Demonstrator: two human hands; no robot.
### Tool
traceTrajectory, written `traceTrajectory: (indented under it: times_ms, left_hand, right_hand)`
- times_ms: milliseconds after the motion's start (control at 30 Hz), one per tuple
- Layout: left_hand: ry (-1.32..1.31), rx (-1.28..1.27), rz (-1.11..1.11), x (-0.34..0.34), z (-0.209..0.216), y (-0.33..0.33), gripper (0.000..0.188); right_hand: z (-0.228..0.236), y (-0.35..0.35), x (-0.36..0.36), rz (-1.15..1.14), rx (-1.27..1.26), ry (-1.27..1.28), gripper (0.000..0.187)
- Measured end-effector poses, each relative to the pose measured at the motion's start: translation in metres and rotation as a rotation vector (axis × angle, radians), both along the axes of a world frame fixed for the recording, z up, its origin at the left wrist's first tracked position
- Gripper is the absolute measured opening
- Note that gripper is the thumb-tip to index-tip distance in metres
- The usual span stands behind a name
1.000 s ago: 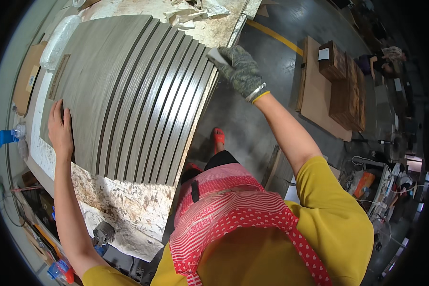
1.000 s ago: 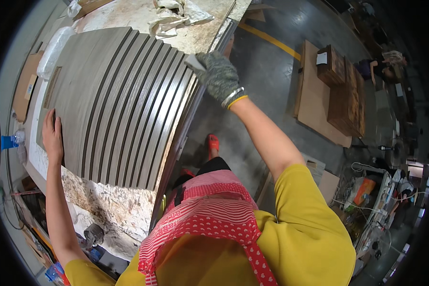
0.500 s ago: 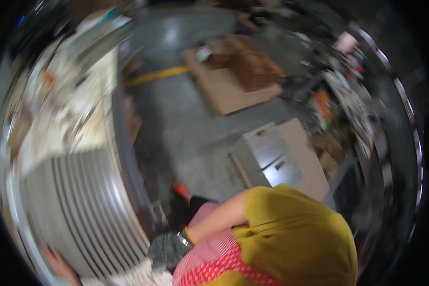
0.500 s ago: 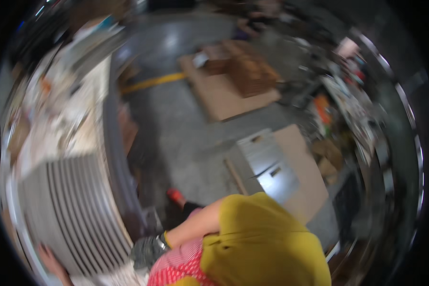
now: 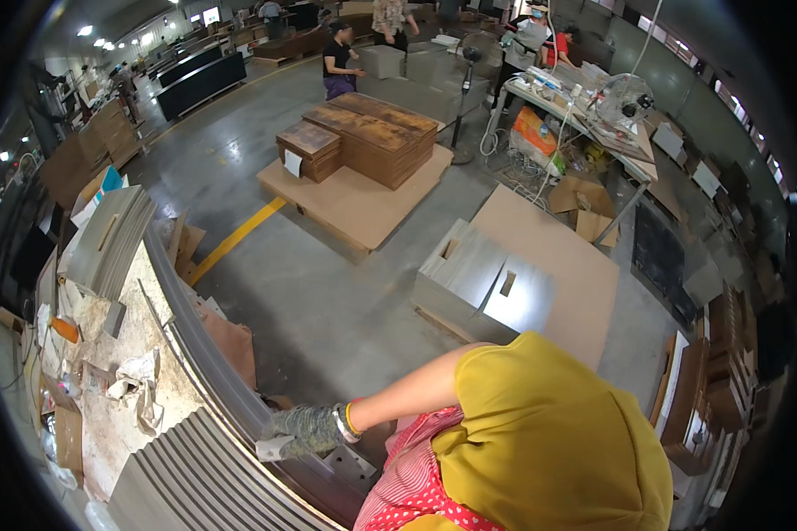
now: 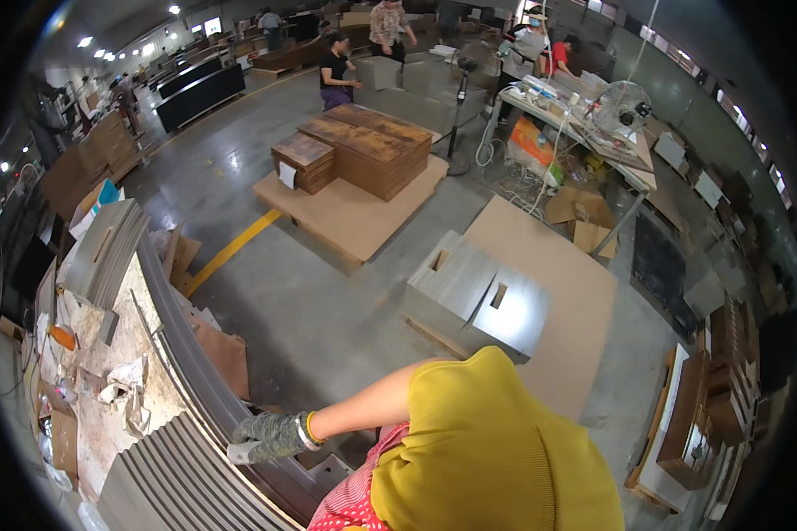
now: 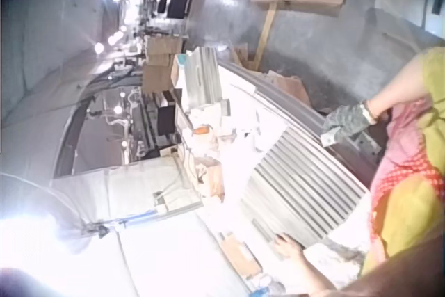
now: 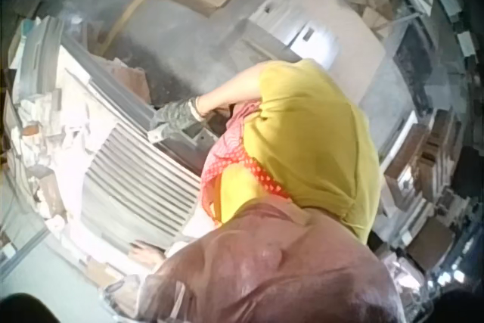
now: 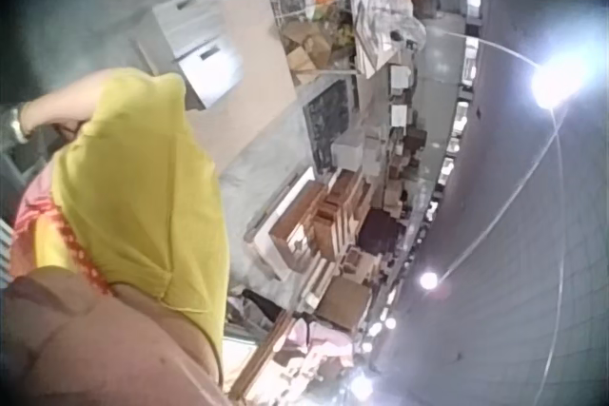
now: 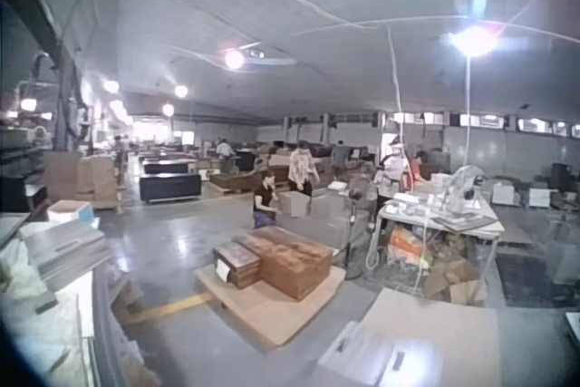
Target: The person sands the grooves and edges of wooden panels using a sanding block, wipes them with a cloth, stacks the panels, applies a substance from a container onto a sponge, and sands additional wooden panels.
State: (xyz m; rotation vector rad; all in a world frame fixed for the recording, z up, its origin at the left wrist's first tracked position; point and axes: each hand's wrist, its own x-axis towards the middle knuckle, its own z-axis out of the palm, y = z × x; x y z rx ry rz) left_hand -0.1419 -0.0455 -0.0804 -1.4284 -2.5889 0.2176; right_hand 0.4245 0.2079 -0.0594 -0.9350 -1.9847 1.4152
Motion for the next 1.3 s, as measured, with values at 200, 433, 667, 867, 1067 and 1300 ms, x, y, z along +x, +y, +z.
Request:
traceTrajectory:
  times_ms: [200,433,667,867,1067,1300]
  left_hand:
    - [-0.917,0.772,-0.351,-0.030,-0.032,-0.019,0.055]
    - [-0.159,0.077,0.141,0.047,0.025,0.006,0.053]
    - [-0.232,0.137,0.141,0.034,0.018,0.001,0.057]
    - [-0.502,0.357,0.006,0.045,0.025,0.014,0.052]
    - [-0.144,0.042,0.079,0.079,0.054,0.026,0.048]
    - [0.241,-0.136,0.047,0.083,0.051,0.026,0.043]
  right_hand:
    - [-0.005,0.016,-0.011,0.080,-0.037,-0.087,0.047]
    - [-0.014,0.013,-0.037,0.098,-0.046,0.006,0.045]
    - [-0.026,0.003,-0.043,0.111,-0.073,0.082,0.042]
    - [-0.034,-0.005,-0.043,0.086,-0.168,0.092,0.042]
    - [-0.036,-0.006,-0.046,0.098,-0.179,0.180,0.042]
    - [-0.006,-0.009,-0.021,0.061,-0.229,0.080,0.043]
